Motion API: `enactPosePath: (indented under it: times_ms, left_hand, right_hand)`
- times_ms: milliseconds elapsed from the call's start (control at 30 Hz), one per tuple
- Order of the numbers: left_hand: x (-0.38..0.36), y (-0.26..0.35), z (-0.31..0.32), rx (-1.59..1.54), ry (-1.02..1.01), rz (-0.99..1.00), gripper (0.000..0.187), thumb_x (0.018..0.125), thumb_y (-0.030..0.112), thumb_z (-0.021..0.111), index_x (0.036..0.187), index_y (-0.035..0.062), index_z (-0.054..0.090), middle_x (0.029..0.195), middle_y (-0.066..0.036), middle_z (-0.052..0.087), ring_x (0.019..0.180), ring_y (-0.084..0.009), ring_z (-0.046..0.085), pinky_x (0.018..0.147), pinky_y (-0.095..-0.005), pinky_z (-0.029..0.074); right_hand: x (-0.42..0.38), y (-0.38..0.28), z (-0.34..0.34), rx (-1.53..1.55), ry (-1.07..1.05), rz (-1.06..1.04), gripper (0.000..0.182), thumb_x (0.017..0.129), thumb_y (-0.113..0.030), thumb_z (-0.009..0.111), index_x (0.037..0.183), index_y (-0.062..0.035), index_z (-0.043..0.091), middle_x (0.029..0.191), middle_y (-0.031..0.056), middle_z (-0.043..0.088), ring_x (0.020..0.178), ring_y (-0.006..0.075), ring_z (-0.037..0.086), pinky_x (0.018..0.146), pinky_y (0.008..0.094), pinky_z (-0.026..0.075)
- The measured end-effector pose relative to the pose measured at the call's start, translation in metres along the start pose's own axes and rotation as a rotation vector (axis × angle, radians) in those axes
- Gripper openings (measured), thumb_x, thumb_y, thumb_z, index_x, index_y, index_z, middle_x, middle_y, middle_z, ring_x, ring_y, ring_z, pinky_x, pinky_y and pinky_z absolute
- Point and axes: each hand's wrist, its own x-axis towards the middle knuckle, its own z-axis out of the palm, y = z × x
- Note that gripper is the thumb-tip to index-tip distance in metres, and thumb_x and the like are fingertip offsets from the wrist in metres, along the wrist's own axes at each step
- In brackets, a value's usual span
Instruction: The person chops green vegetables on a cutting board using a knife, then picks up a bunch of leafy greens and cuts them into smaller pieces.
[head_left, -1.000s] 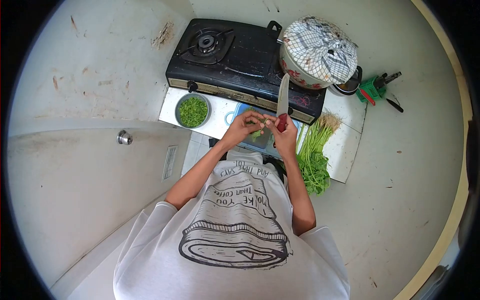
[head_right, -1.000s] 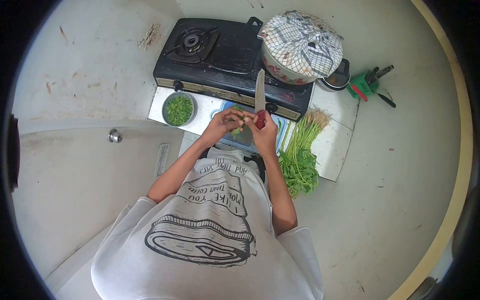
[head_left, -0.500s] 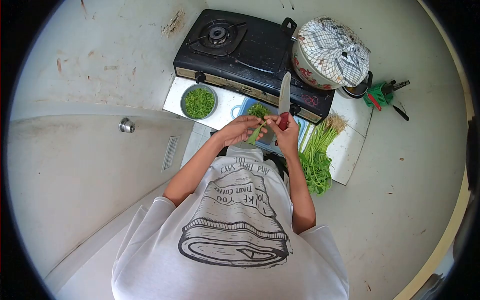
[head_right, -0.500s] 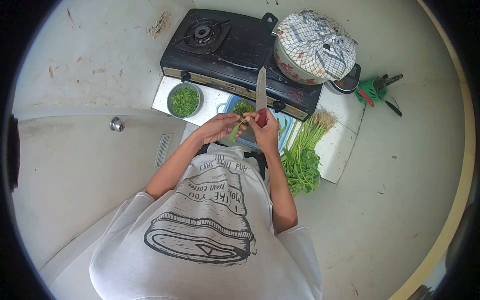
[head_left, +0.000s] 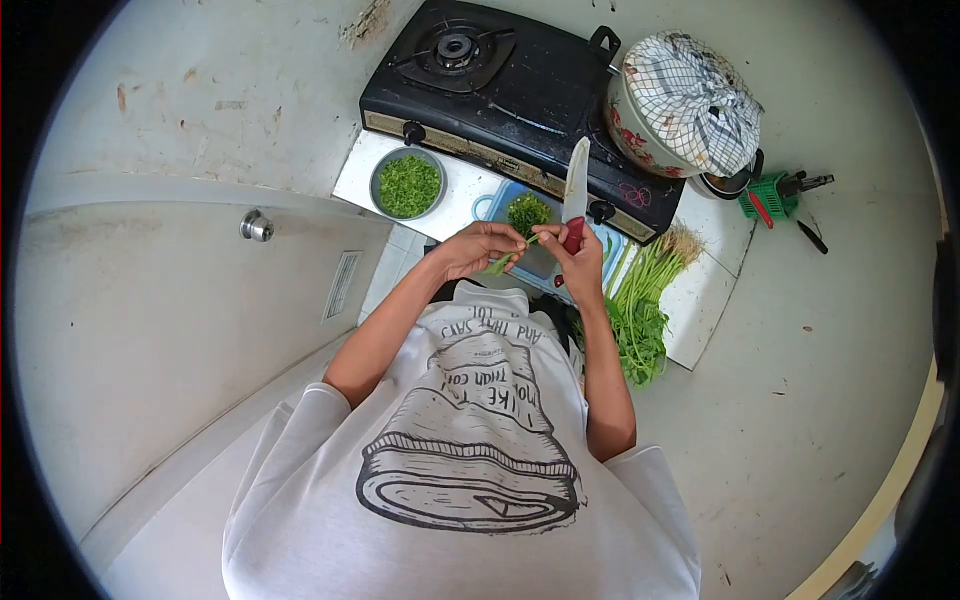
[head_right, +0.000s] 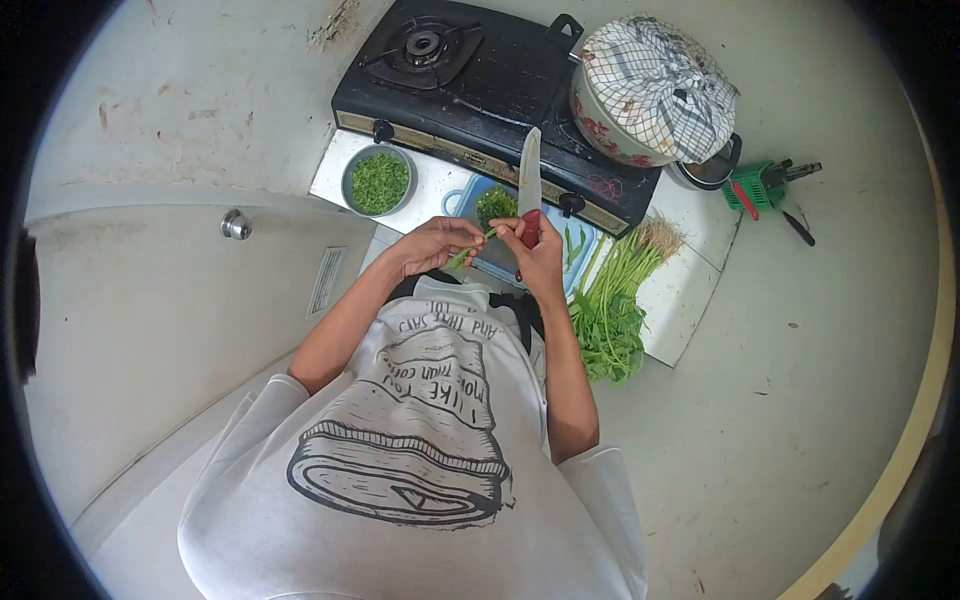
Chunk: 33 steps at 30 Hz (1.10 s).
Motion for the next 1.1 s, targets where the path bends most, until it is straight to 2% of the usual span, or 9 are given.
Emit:
enactPosePath:
  times_ms: [100, 200, 333, 433, 533, 633, 833, 1100]
  left_hand:
    - [-0.002, -0.005, -0.013, 0.077, 0.114, 0.049, 0.009, 0.096, 0.004, 0.072, 0.103, -0.0013, 0.072, 0.093, -0.009, 0.070, 0.081, -0.0149, 0.068, 0.073, -0.0276, 0.056]
    - [0.008, -0.024, -0.036, 0.326, 0.248, 0.166, 0.011, 0.095, 0.006, 0.074, 0.103, -0.0018, 0.073, 0.092, -0.007, 0.070, 0.080, -0.0140, 0.068, 0.073, -0.0278, 0.055]
    - [0.022, -0.048, -0.064, 0.866, 0.417, 0.313, 0.014, 0.092, 0.007, 0.072, 0.103, -0.0004, 0.076, 0.095, -0.014, 0.073, 0.082, -0.0194, 0.071, 0.074, -0.0337, 0.057]
    - [0.030, -0.067, -0.081, 1.137, 0.463, 0.505, 0.018, 0.091, 0.006, 0.069, 0.107, 0.0014, 0.076, 0.095, -0.015, 0.070, 0.083, -0.0271, 0.071, 0.076, -0.0390, 0.056]
    - [0.028, -0.072, -0.083, 1.309, 0.448, 0.599, 0.022, 0.092, 0.005, 0.067, 0.112, 0.0026, 0.075, 0.097, -0.016, 0.066, 0.084, -0.0326, 0.069, 0.077, -0.0438, 0.056]
    - [0.024, -0.075, -0.081, 1.376, 0.432, 0.614, 0.025, 0.094, 0.006, 0.065, 0.118, 0.0043, 0.073, 0.094, -0.016, 0.060, 0.084, -0.0363, 0.065, 0.076, -0.0466, 0.054]
    - [0.028, -0.083, -0.088, 1.550, 0.358, 0.656, 0.032, 0.094, 0.005, 0.063, 0.125, 0.0053, 0.069, 0.093, -0.016, 0.057, 0.085, -0.0366, 0.064, 0.075, -0.0463, 0.054]
    - [0.029, -0.088, -0.088, 1.561, 0.340, 0.683, 0.035, 0.092, 0.003, 0.062, 0.126, 0.0041, 0.066, 0.097, -0.016, 0.058, 0.087, -0.0374, 0.065, 0.076, -0.0468, 0.055]
  right_hand:
    - [-0.001, 0.009, 0.005, -0.039, 0.077, 0.027, 0.026, 0.098, -0.009, 0.073, 0.086, -0.0044, 0.051, 0.103, 0.0168, 0.077, 0.093, 0.0148, 0.072, 0.077, 0.0318, 0.059]
    - [-0.005, 0.026, -0.001, -0.197, 0.097, 0.099, 0.025, 0.100, -0.017, 0.073, 0.089, -0.0025, 0.056, 0.094, 0.0121, 0.076, 0.084, 0.0127, 0.072, 0.070, 0.0306, 0.060]
    - [-0.018, 0.058, -0.013, -0.341, 0.021, 0.206, 0.034, 0.103, -0.033, 0.068, 0.094, -0.0003, 0.063, 0.079, 0.0110, 0.073, 0.070, 0.0160, 0.071, 0.067, 0.0332, 0.058]
    - [-0.027, 0.075, -0.024, -0.617, -0.087, 0.278, 0.042, 0.105, -0.040, 0.062, 0.096, 0.0006, 0.064, 0.078, 0.0182, 0.071, 0.067, 0.0310, 0.071, 0.066, 0.0420, 0.055]
    - [-0.039, 0.088, -0.026, -0.819, -0.077, 0.065, 0.045, 0.105, -0.043, 0.058, 0.097, 0.0006, 0.064, 0.081, 0.0242, 0.070, 0.072, 0.0447, 0.068, 0.068, 0.0511, 0.051]
    - [-0.043, 0.098, -0.029, -0.906, -0.157, 0.066, 0.044, 0.105, -0.042, 0.057, 0.099, 0.0005, 0.064, 0.084, 0.0268, 0.070, 0.078, 0.0508, 0.066, 0.071, 0.0555, 0.052]
    - [-0.048, 0.111, -0.015, -1.040, -0.226, 0.128, 0.041, 0.104, -0.041, 0.056, 0.101, -0.0010, 0.064, 0.083, 0.0278, 0.071, 0.082, 0.0487, 0.070, 0.075, 0.0579, 0.055]
    - [-0.057, 0.129, -0.009, -1.182, -0.193, 0.046, 0.038, 0.103, -0.038, 0.057, 0.100, -0.0004, 0.061, 0.072, 0.0267, 0.070, 0.068, 0.0467, 0.071, 0.062, 0.0560, 0.058]
